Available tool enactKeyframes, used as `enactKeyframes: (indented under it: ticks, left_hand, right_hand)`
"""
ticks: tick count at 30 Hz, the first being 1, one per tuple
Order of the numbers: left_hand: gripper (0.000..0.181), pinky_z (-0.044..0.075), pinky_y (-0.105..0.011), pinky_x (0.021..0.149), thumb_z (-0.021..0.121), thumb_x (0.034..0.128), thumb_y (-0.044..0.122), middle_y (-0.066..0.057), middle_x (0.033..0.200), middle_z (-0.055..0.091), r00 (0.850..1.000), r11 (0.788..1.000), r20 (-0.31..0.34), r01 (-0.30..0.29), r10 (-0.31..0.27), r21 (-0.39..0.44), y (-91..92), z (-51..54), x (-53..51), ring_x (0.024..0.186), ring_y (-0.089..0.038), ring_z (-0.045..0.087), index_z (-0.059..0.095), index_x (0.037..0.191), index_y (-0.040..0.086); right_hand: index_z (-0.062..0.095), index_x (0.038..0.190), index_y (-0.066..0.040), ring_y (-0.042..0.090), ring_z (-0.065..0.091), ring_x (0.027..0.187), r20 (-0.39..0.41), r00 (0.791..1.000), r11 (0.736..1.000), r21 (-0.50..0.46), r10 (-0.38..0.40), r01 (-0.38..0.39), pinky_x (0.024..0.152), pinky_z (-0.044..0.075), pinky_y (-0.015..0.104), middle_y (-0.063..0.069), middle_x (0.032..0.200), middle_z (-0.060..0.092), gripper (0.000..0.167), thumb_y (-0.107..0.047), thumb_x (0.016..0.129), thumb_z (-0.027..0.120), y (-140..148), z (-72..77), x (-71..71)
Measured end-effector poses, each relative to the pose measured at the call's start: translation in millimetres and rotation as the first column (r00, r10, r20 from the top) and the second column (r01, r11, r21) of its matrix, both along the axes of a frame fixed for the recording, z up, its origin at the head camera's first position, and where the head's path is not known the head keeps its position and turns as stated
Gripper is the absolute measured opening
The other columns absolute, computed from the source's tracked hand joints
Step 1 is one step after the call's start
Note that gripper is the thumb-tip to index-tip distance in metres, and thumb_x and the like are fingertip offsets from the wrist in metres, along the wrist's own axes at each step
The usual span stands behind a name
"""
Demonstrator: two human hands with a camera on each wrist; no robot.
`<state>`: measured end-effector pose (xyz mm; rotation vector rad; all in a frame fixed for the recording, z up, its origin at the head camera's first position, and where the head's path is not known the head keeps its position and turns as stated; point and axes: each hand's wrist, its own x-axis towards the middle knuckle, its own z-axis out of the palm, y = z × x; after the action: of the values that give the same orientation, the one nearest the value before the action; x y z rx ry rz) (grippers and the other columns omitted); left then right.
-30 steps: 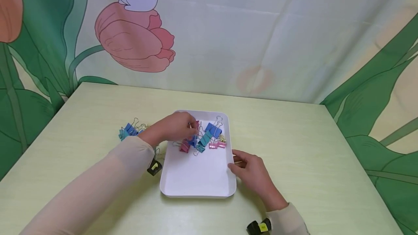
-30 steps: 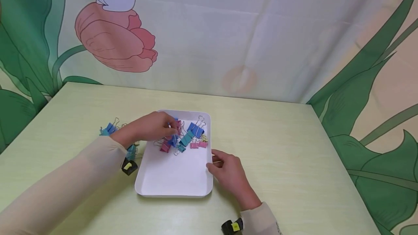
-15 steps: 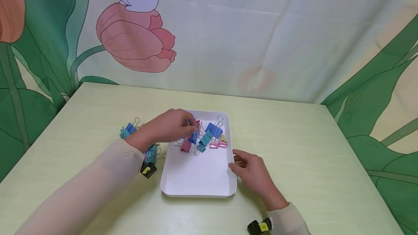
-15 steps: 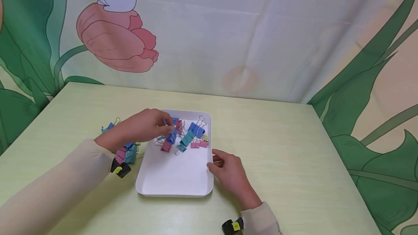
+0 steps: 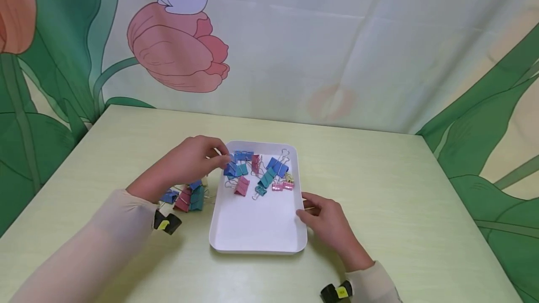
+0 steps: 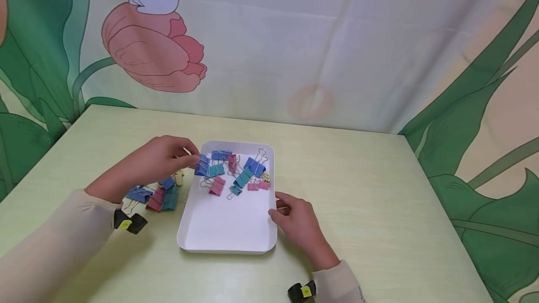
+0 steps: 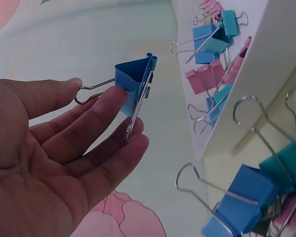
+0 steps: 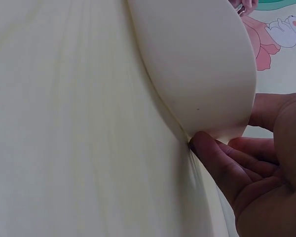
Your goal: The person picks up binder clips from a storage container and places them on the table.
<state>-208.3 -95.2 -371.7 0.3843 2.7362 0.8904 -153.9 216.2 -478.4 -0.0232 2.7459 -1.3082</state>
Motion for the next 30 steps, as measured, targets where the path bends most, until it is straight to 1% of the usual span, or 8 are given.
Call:
enactKeyframes:
  ticks: [3,5,8,15,19,21,26,30]
  left_hand:
    - [0.028,0.057,-0.033,0.074,0.059,0.0961,0.034,-0.006,0.107,0.070,1.000,0.999,0.004,-0.029,0.029,0.019,-9.8,1.6,2.8,0.098,-0.025,0.063,0.063,0.115,0.015]
    - [0.027,0.057,-0.034,0.075,0.059,0.0960,0.034,-0.006,0.107,0.069,0.999,0.999,-0.001,-0.045,0.045,0.030,-16.1,2.2,5.2,0.100,-0.026,0.063,0.064,0.115,0.015]
    - [0.027,0.058,-0.039,0.079,0.058,0.0968,0.034,-0.006,0.106,0.070,0.998,0.997,-0.002,-0.064,0.064,0.050,-26.4,1.8,8.3,0.101,-0.028,0.065,0.063,0.115,0.015]
    - [0.031,0.053,-0.050,0.089,0.055,0.0979,0.038,-0.006,0.108,0.072,0.998,0.992,-0.016,-0.065,0.067,0.105,-55.1,0.1,12.4,0.105,-0.028,0.066,0.063,0.116,0.014]
    - [0.035,0.049,-0.056,0.095,0.053,0.0983,0.041,-0.008,0.113,0.071,0.995,0.985,-0.009,-0.096,0.098,0.142,-74.2,0.4,13.2,0.110,-0.032,0.063,0.061,0.119,0.014]
    - [0.038,0.048,-0.058,0.095,0.052,0.0983,0.043,-0.010,0.115,0.070,0.993,0.982,-0.008,-0.113,0.115,0.150,-83.8,-1.3,12.4,0.112,-0.034,0.061,0.060,0.120,0.013]
    - [0.041,0.048,-0.056,0.091,0.050,0.0990,0.044,-0.013,0.117,0.069,0.988,0.982,-0.015,-0.150,0.153,0.115,-104.6,-10.5,9.8,0.114,-0.035,0.058,0.059,0.121,0.011]
    - [0.040,0.050,-0.054,0.088,0.050,0.0993,0.043,-0.013,0.116,0.068,0.988,0.987,-0.027,-0.151,0.153,0.058,-112.1,-19.9,7.0,0.112,-0.036,0.059,0.060,0.119,0.010]
  right_hand:
    - [0.061,0.131,-0.011,0.016,0.070,0.090,0.002,1.000,1.000,-0.003,0.001,-0.001,0.079,0.059,0.031,0.005,0.105,0.071,0.046,-0.015,0.086,0.071,0,-0.1,-0.3]
    - [0.061,0.131,-0.011,0.016,0.070,0.091,0.002,1.000,1.000,0.000,0.004,-0.004,0.080,0.059,0.031,0.005,0.106,0.071,0.046,-0.016,0.087,0.071,0,0.0,-0.4]
    - [0.061,0.131,-0.011,0.017,0.069,0.092,0.003,1.000,1.000,0.009,0.005,-0.005,0.081,0.059,0.032,0.005,0.106,0.071,0.046,-0.016,0.087,0.071,0,0.6,-0.6]
    - [0.060,0.132,-0.011,0.017,0.069,0.092,0.009,1.000,1.000,0.012,0.005,-0.005,0.081,0.058,0.031,0.005,0.106,0.071,0.046,-0.015,0.087,0.071,0,1.8,-1.1]
    - [0.061,0.131,-0.011,0.017,0.069,0.092,0.003,1.000,1.000,0.014,0.005,-0.005,0.081,0.058,0.031,0.005,0.106,0.071,0.046,-0.015,0.087,0.071,0,2.5,-0.8]
    - [0.061,0.131,-0.011,0.017,0.069,0.092,-0.001,1.000,1.000,0.010,0.005,-0.005,0.081,0.059,0.032,0.006,0.106,0.071,0.046,-0.015,0.087,0.071,-1,3.1,-0.6]
    - [0.061,0.131,-0.011,0.017,0.069,0.091,0.000,1.000,1.000,0.007,0.004,-0.004,0.080,0.059,0.032,0.006,0.106,0.071,0.046,-0.014,0.087,0.071,-1,3.3,-0.2]
    - [0.061,0.131,-0.011,0.017,0.069,0.091,0.002,1.000,1.000,0.003,0.005,-0.005,0.081,0.058,0.032,0.006,0.106,0.071,0.046,-0.015,0.087,0.071,0,2.3,-0.2]
